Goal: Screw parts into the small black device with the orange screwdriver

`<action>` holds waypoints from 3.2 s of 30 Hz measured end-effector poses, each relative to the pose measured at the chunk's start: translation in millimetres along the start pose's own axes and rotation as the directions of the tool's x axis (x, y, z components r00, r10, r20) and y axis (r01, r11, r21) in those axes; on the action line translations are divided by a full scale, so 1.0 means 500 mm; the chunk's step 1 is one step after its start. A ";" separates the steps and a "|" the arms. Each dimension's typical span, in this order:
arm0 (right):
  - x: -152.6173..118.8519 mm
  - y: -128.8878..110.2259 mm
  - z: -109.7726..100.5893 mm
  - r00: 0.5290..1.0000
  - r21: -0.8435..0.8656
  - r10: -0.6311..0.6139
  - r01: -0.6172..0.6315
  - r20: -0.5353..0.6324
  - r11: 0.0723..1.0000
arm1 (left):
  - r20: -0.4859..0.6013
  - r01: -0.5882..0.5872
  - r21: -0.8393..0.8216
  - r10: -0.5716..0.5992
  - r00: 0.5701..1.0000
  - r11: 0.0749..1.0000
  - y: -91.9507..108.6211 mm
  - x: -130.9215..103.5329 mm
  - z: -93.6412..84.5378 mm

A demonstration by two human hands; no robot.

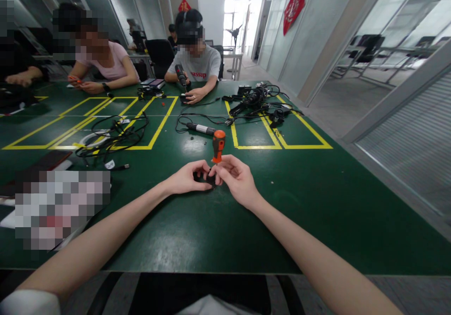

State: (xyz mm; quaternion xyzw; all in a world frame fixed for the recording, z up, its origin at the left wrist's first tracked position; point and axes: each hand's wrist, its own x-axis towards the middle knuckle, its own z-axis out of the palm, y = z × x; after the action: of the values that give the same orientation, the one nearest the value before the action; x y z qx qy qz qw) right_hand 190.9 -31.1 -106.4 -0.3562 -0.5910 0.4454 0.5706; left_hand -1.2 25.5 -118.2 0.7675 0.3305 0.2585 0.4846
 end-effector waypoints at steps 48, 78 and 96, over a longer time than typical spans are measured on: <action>0.004 -0.013 -0.006 0.999 -0.076 -0.015 0.013 -0.033 0.997 | 0.120 -0.036 -0.032 0.039 0.992 0.999 -0.016 0.005 -0.017; 0.003 -0.015 -0.001 1.000 -0.014 0.001 -0.001 -0.015 1.000 | 0.065 -0.051 0.036 0.048 0.997 0.998 -0.007 -0.007 -0.007; 0.002 -0.019 -0.001 0.999 -0.065 -0.025 0.022 -0.034 0.998 | 0.029 -0.106 0.157 0.103 0.994 0.982 -0.003 -0.010 -0.001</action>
State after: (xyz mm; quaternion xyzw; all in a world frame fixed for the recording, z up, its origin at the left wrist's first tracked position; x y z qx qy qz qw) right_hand 192.3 -33.4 -97.1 -0.3750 -0.5993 0.4131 0.5740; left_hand -5.1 22.6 -119.8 0.8227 0.3040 0.2483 0.4112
